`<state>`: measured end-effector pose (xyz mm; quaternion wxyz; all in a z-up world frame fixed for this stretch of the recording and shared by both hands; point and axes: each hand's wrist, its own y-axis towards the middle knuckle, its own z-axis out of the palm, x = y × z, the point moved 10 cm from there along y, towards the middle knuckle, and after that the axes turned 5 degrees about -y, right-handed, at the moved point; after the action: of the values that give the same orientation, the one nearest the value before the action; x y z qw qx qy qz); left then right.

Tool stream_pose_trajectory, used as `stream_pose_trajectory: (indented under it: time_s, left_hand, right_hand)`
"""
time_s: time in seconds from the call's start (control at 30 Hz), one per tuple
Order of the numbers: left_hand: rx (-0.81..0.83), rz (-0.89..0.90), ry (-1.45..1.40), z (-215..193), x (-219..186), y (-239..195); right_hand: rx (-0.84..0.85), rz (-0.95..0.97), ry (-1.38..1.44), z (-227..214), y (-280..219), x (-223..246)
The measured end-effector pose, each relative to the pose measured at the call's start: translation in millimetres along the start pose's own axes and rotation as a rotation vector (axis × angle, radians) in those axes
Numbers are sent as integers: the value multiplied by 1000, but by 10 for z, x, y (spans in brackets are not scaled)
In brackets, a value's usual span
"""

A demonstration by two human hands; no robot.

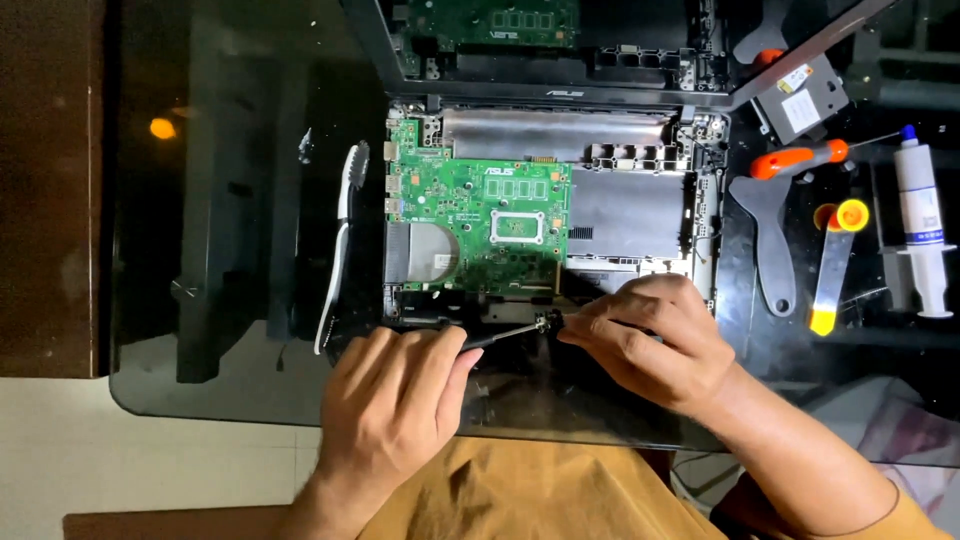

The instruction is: The person places a green laptop motherboard into the chassis, aligns it with mounting points, and secures it using a screwdriver. The person handles the motherboard and uses a screwdriver to fasten screws.

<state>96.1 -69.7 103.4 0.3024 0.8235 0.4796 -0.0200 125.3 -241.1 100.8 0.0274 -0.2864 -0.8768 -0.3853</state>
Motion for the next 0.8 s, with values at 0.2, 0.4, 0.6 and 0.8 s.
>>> stream_pose_trajectory:
  time_s: [0.2,0.4,0.6,0.8]
  left_hand:
    - [5,12,27,20,-39,22]
    - [-14,30,72,-4,-49,49]
    - [-7,30,68,35,-25,23]
    - [19,35,64,76,-11,18]
  right_hand:
    - [-20,30,49,-30,-24,-58]
    - [61,118,185,39,5,-152]
    - [156,178,226,153,-72,-249]
    - [159,168,241,130,-27,-253]
